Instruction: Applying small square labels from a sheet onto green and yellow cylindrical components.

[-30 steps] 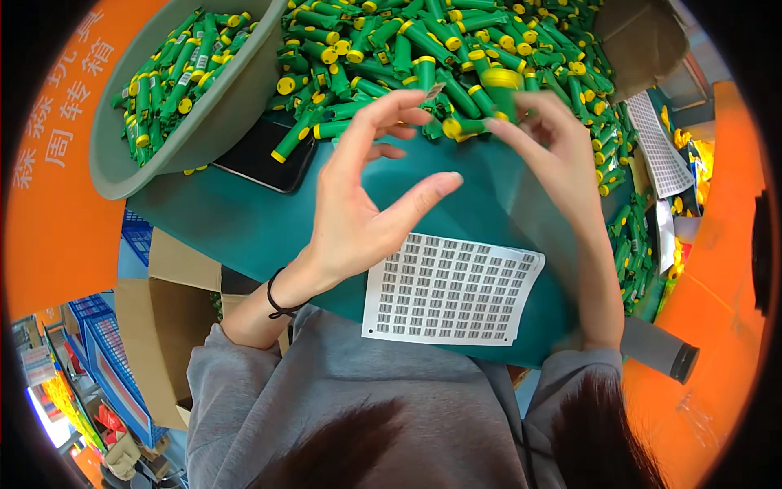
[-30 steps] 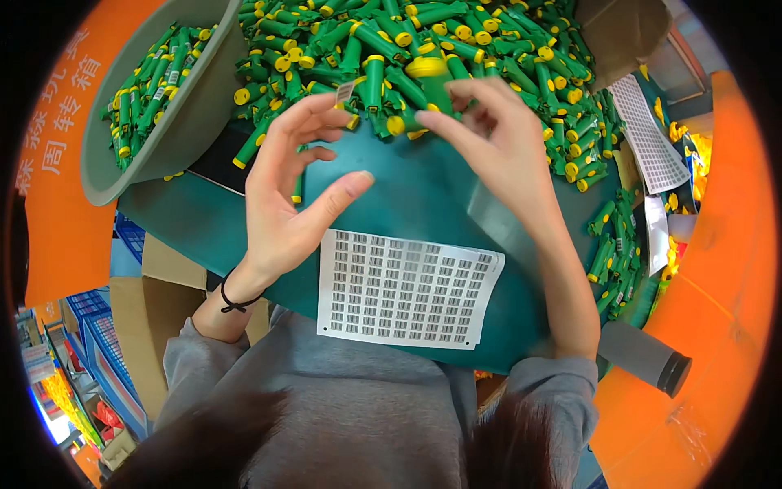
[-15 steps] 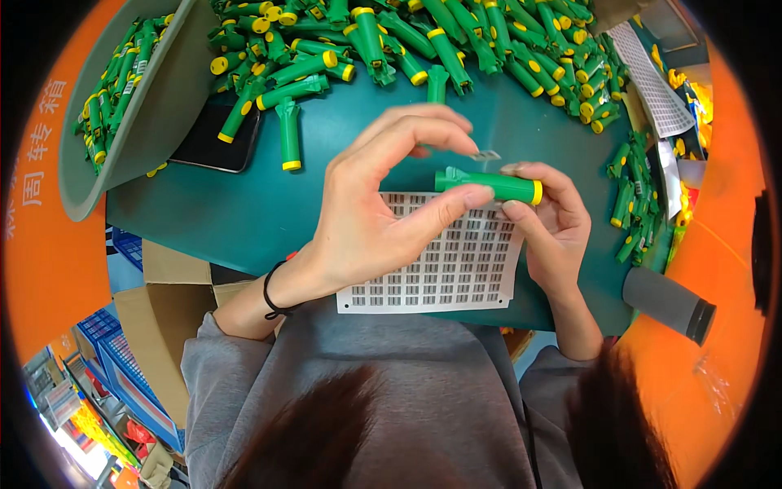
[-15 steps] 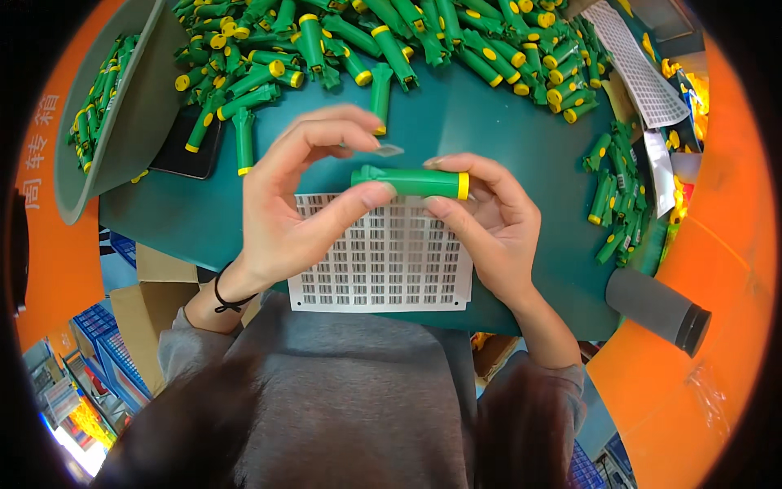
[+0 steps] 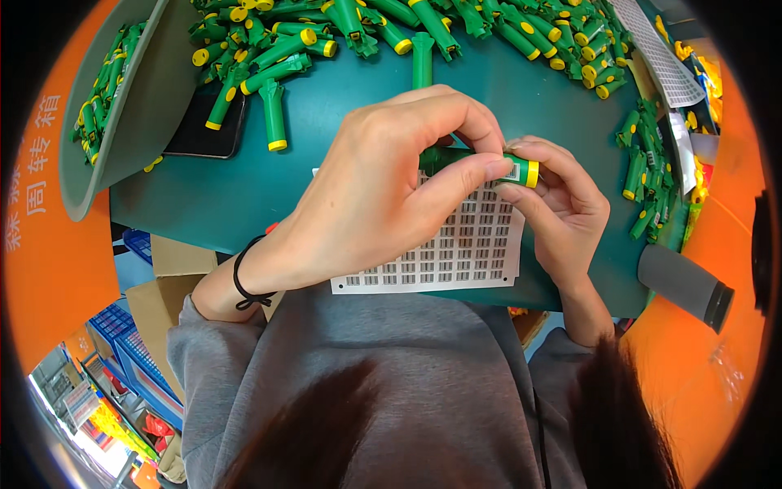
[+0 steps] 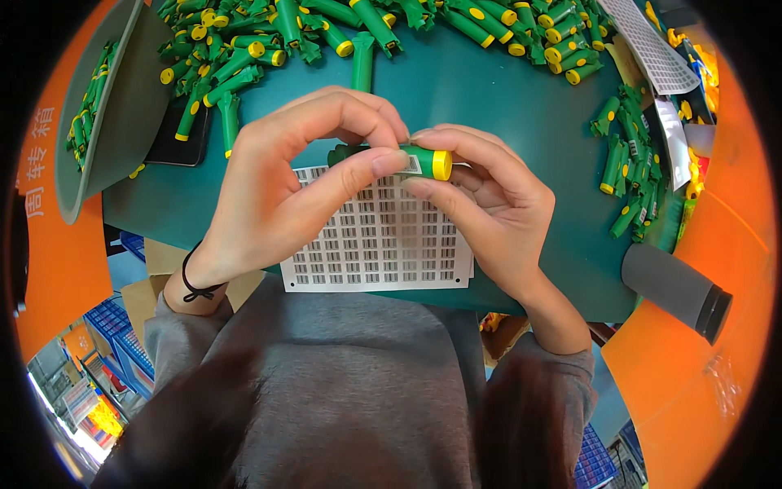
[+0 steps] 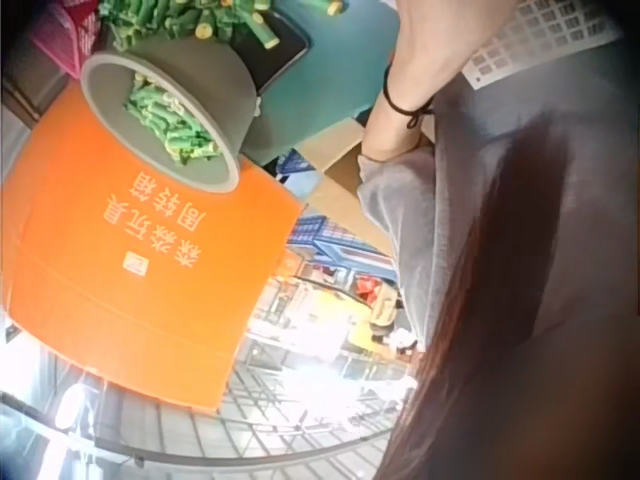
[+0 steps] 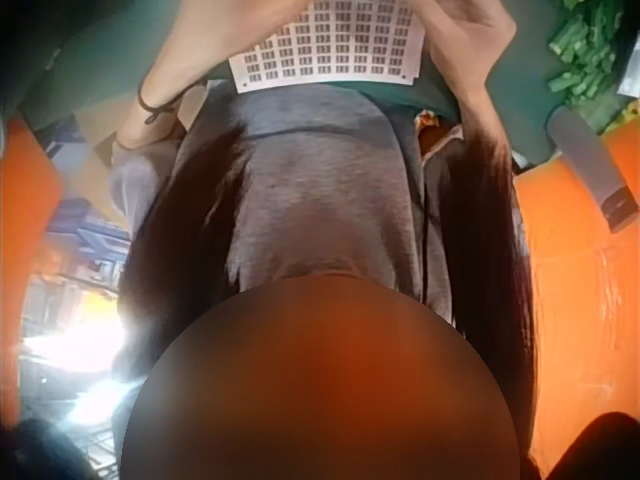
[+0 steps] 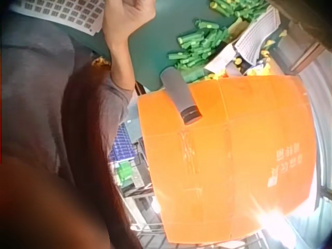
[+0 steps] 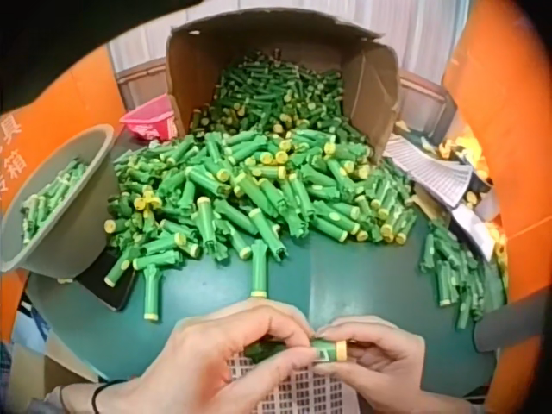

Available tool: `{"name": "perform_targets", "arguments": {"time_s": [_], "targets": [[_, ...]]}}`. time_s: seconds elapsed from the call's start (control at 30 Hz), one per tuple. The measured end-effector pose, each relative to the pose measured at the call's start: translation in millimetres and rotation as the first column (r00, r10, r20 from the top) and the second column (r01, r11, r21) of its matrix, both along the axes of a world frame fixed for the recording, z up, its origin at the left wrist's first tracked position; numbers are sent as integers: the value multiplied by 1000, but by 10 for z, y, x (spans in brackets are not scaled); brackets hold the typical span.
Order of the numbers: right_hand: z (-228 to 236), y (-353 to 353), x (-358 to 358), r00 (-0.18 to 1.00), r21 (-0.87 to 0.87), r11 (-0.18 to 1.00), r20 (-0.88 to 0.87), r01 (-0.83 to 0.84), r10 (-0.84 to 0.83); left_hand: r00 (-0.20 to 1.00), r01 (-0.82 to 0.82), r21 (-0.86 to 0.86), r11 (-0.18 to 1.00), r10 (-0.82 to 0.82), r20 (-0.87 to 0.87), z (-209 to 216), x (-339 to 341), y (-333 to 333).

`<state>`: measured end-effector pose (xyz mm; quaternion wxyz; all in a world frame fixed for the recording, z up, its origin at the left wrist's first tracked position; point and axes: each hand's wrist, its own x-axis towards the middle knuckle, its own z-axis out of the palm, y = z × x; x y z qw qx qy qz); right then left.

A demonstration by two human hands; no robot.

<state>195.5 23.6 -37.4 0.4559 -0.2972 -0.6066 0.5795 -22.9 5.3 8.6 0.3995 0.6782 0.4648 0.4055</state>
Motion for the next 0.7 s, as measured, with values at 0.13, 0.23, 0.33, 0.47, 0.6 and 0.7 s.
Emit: {"name": "perform_targets", "arguments": {"time_s": [0.13, 0.23, 0.33, 0.47, 0.6, 0.7], "targets": [[-9, -10, 3, 1000, 6, 1000, -22, 14, -14, 1000, 8, 3, 1000, -8, -3, 3, 25, 18], [9, -12, 1, 1000, 16, 1000, 0, 16, -16, 1000, 8, 32, 999, -7, -18, -11, 30, 20], [8, -16, -5, 1000, 30, 999, 19, 17, -17, 999, -10, 65, 998, 12, -31, -24, 32, 13], [-23, -7, 3, 1000, 34, 999, 6, 15, -16, 998, -36, 90, 995, 41, -50, -58, 63, 19], [1, -23, -5, 1000, -10, 1000, 5, 8, -8, 999, -45, 51, 998, 46, -22, -121, 48, 4], [28, -32, -14, 1000, -84, 996, 31, -3, 5, 984, -129, -89, 988, 139, 109, -175, 50, -15]]}}
